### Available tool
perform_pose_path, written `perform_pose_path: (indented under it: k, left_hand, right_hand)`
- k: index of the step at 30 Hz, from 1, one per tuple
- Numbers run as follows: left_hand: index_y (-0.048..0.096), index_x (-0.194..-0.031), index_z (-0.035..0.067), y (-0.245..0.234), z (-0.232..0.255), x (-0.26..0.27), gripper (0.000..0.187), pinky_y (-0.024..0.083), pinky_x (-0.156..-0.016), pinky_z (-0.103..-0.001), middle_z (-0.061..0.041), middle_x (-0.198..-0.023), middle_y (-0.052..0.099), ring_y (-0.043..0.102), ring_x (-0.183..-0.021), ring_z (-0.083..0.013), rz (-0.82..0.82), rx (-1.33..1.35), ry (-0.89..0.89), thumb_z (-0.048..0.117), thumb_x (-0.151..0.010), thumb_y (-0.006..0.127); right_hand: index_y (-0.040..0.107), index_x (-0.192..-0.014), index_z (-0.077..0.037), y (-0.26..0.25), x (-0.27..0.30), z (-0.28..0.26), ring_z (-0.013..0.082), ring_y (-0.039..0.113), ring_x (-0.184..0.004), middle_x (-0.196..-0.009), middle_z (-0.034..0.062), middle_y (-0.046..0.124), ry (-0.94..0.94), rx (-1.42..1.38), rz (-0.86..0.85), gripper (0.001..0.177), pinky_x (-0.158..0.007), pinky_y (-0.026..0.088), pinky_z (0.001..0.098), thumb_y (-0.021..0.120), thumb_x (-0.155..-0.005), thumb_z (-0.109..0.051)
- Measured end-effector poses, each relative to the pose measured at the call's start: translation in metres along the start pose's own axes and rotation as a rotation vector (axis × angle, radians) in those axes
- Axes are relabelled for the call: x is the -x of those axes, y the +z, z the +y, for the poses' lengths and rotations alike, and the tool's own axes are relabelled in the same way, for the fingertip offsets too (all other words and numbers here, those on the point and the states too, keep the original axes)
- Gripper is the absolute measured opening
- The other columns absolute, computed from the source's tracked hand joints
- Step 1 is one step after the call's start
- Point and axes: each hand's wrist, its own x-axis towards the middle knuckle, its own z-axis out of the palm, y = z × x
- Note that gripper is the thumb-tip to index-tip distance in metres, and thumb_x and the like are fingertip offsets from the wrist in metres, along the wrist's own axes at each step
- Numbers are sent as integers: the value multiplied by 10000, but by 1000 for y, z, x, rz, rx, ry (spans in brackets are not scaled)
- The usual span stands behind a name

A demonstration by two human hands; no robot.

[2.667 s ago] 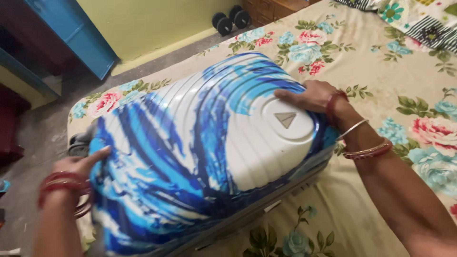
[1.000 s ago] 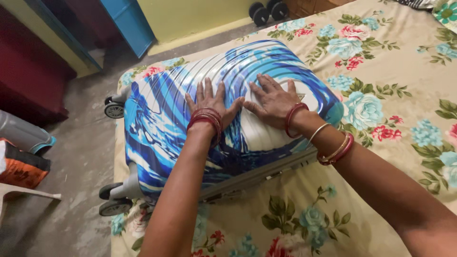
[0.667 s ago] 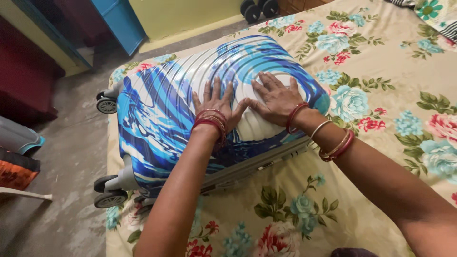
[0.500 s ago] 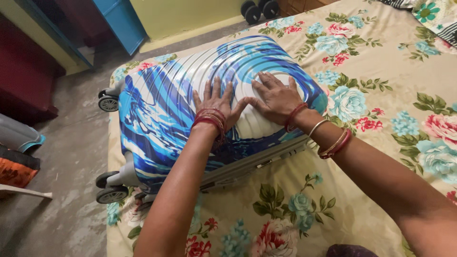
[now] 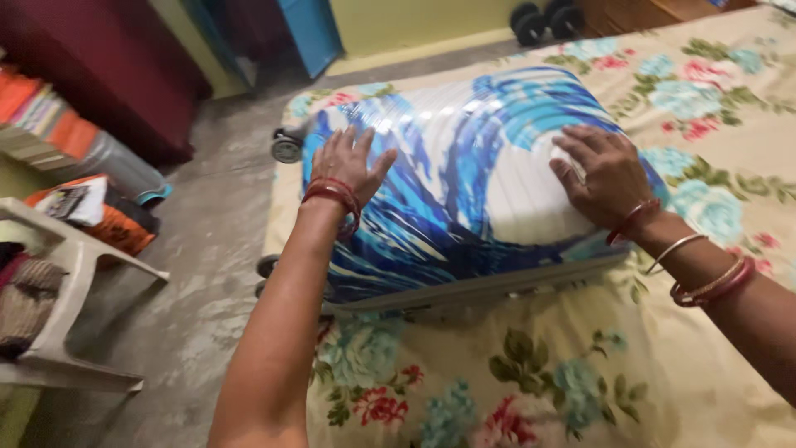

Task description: The person opens a suitcase on a bed and removes several folded clothing items one by one, placing them on the bed. The items include a black jacket, a brown garment, a red fabric, and other folded clothes.

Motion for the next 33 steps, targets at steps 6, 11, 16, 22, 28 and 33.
perform_pose_path:
  k: [6,11,16,22,28,33]
  left_hand:
    - [372,-1561,52,16,-105,1,863,204,-1246,-440,-224,-1615,339,285,-1516,-364,5,287,-228,693,-983,366]
    - [236,-1576,-10,58,-137,14,980,250,-1222,-421,-294,-1595,327,315,-1498,-387,-92,636,-240,711,-947,448]
    - [221,-1591,80,39,-122,19,1087,335,-1195,-411,-234,-1557,436,453,-1445,-354,-232,681,-311,714,-776,559]
    - [243,-1590,106,3,-40,-5,954,181,-1213,-521,-284,-1647,120,121,-1530,-441,-103,212,-322,698,-902,536]
    - [308,-1599,151,29,131,-89,887,187,-1233,-548,-253,-1682,118,138,-1545,-420,-109,123,120,697,-924,488]
    - [289,-1584,217,62,227,-160,896,84,-1214,-592,-163,-1694,26,17,-1557,-321,-187,142,154,744,-880,460]
  right_hand:
    - [685,-1308,-78,40,-66,-58,344,529,-1398,-1401,158,649,-148,-127,-105,409,-1138,400,500,570,-1051,-375]
    - [456,-1514,-110,83,-109,-96,427,316,-1501,-1587,226,343,-160,-13,-453,684,-1141,195,657,459,-994,-555]
    - [366,-1578,-160,95,-103,-86,372,263,-1512,-1652,172,258,-15,-48,-672,769,-1135,193,661,396,-968,-627]
    - [595,-1398,-54,66,-112,14,369,570,-1322,-1400,210,619,85,-379,-261,562,-1115,446,446,530,-1051,-491]
    - [680,-1269,-47,27,-96,135,299,685,-1134,-1197,177,724,501,-352,-213,520,-966,516,399,548,-1029,-489]
    - [698,-1221,-50,7,-67,201,299,689,-1079,-1138,173,730,707,-197,-363,538,-941,515,407,551,-1005,-520]
